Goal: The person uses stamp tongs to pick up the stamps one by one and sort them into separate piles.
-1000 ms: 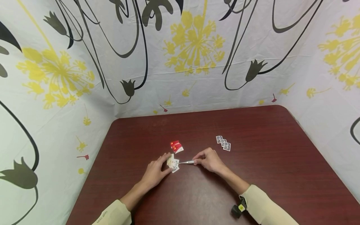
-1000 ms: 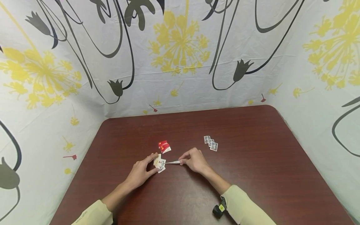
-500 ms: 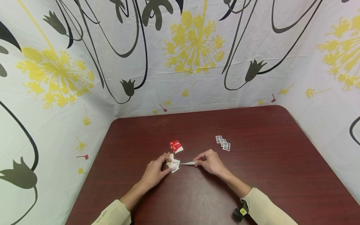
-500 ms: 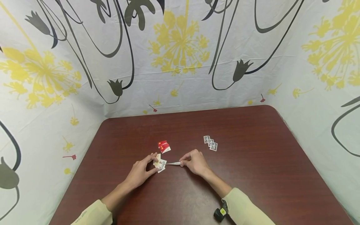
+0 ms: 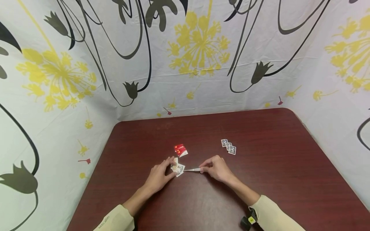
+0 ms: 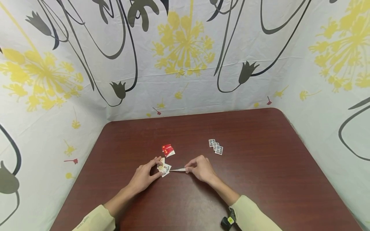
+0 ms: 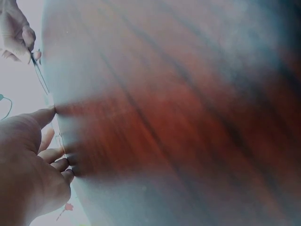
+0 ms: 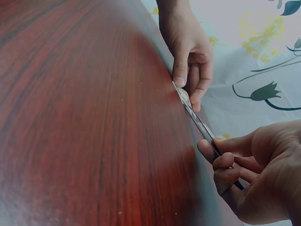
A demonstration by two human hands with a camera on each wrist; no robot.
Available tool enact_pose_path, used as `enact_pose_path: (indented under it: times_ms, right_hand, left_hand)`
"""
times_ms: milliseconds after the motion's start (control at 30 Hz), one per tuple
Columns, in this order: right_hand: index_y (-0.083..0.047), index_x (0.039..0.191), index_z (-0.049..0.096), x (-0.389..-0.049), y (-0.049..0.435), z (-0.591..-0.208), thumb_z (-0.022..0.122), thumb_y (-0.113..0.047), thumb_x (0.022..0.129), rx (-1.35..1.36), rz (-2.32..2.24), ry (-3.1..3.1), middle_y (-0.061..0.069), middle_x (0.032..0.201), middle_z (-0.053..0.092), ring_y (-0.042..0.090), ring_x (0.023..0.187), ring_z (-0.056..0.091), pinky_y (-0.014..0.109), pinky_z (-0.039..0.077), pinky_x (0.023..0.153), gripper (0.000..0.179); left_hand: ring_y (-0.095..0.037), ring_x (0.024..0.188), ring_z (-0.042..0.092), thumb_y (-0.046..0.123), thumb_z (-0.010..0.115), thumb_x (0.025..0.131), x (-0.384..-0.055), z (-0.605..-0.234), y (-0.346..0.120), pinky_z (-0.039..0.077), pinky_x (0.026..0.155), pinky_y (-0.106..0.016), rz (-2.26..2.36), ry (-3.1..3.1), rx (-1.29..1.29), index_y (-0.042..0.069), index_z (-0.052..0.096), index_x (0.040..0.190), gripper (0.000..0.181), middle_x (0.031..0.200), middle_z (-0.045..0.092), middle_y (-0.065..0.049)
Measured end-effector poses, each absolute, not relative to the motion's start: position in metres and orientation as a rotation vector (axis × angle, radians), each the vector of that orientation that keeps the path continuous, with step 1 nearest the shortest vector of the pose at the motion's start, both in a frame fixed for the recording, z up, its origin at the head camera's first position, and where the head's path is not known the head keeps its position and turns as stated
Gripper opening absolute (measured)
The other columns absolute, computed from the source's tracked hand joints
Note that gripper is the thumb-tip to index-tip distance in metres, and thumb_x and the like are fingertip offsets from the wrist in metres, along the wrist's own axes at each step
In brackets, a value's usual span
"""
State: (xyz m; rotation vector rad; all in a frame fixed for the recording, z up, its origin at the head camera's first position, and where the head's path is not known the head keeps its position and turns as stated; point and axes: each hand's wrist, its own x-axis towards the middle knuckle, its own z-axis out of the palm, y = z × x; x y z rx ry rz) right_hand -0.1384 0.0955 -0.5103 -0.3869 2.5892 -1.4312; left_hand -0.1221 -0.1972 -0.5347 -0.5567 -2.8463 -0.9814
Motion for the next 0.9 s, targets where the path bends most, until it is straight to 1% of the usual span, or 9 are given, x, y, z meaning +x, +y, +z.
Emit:
enact_pose_path:
  times_ms: [100,233,300,400,533,700,900]
  right_hand:
    - [-0.005,0.092,0.085,-0.137,0.096,-0.511,0.085,-0.011,0.09,-0.376,-1.44,2.576,0.0,0.063,0.071,0.005,0.047,0.052,0.02,0.038,0.046,0.006]
    - [-0.005,0.092,0.085,-0.135,0.096,-0.51,0.085,-0.009,0.09,-0.382,-1.449,2.57,0.0,0.064,0.072,0.005,0.046,0.052,0.02,0.039,0.046,0.005]
    - [-0.005,0.093,0.085,-0.135,0.097,-0.509,0.084,-0.008,0.09,-0.394,-1.454,2.565,0.001,0.065,0.073,0.005,0.046,0.052,0.021,0.039,0.046,0.004]
    - [-0.006,0.093,0.085,-0.136,0.1,-0.505,0.083,-0.007,0.09,-0.396,-1.462,2.554,0.002,0.067,0.073,0.006,0.046,0.052,0.021,0.039,0.046,0.003]
    - [-0.007,0.093,0.085,-0.14,0.106,-0.5,0.083,-0.006,0.09,-0.385,-1.464,2.564,0.005,0.066,0.073,0.007,0.047,0.051,0.022,0.039,0.046,0.004]
    - [-0.008,0.094,0.086,-0.148,0.109,-0.496,0.084,-0.008,0.091,-0.396,-1.45,2.599,0.009,0.065,0.072,0.008,0.047,0.052,0.023,0.042,0.045,0.004]
    - [-0.006,0.095,0.086,-0.154,0.105,-0.497,0.083,-0.006,0.091,-0.429,-1.445,2.591,0.01,0.063,0.07,0.008,0.047,0.052,0.024,0.043,0.045,0.004]
  left_hand:
    - [-0.036,0.138,0.058,0.017,0.084,0.093,-0.122,-0.534,-0.198,0.045,0.111,-0.061,-1.0,-2.829,-0.564,0.013,0.072,0.126,0.036,0.151,0.061,-0.01]
    - [-0.034,0.137,0.058,0.015,0.083,0.094,-0.122,-0.533,-0.198,0.049,0.107,-0.06,-0.999,-2.772,-0.56,0.01,0.069,0.138,0.047,0.149,0.062,-0.008]
    - [-0.034,0.136,0.06,0.014,0.084,0.093,-0.119,-0.532,-0.195,0.051,0.104,-0.059,-0.993,-2.74,-0.533,0.009,0.067,0.143,0.053,0.147,0.064,-0.01]
    - [-0.034,0.131,0.064,0.015,0.085,0.092,-0.112,-0.529,-0.19,0.053,0.103,-0.056,-1.004,-2.716,-0.462,0.007,0.063,0.147,0.059,0.143,0.067,-0.012]
    - [-0.035,0.128,0.065,0.017,0.085,0.092,-0.099,-0.524,-0.18,0.053,0.103,-0.053,-1.049,-2.719,-0.355,0.003,0.058,0.151,0.066,0.141,0.068,-0.013]
    - [-0.035,0.127,0.066,0.021,0.085,0.093,-0.089,-0.521,-0.172,0.054,0.101,-0.054,-1.047,-2.734,-0.254,0.002,0.058,0.151,0.067,0.14,0.068,-0.013]
    - [-0.032,0.125,0.068,0.021,0.086,0.092,-0.085,-0.524,-0.169,0.054,0.1,-0.054,-1.036,-2.736,-0.248,0.001,0.065,0.144,0.06,0.135,0.071,-0.012]
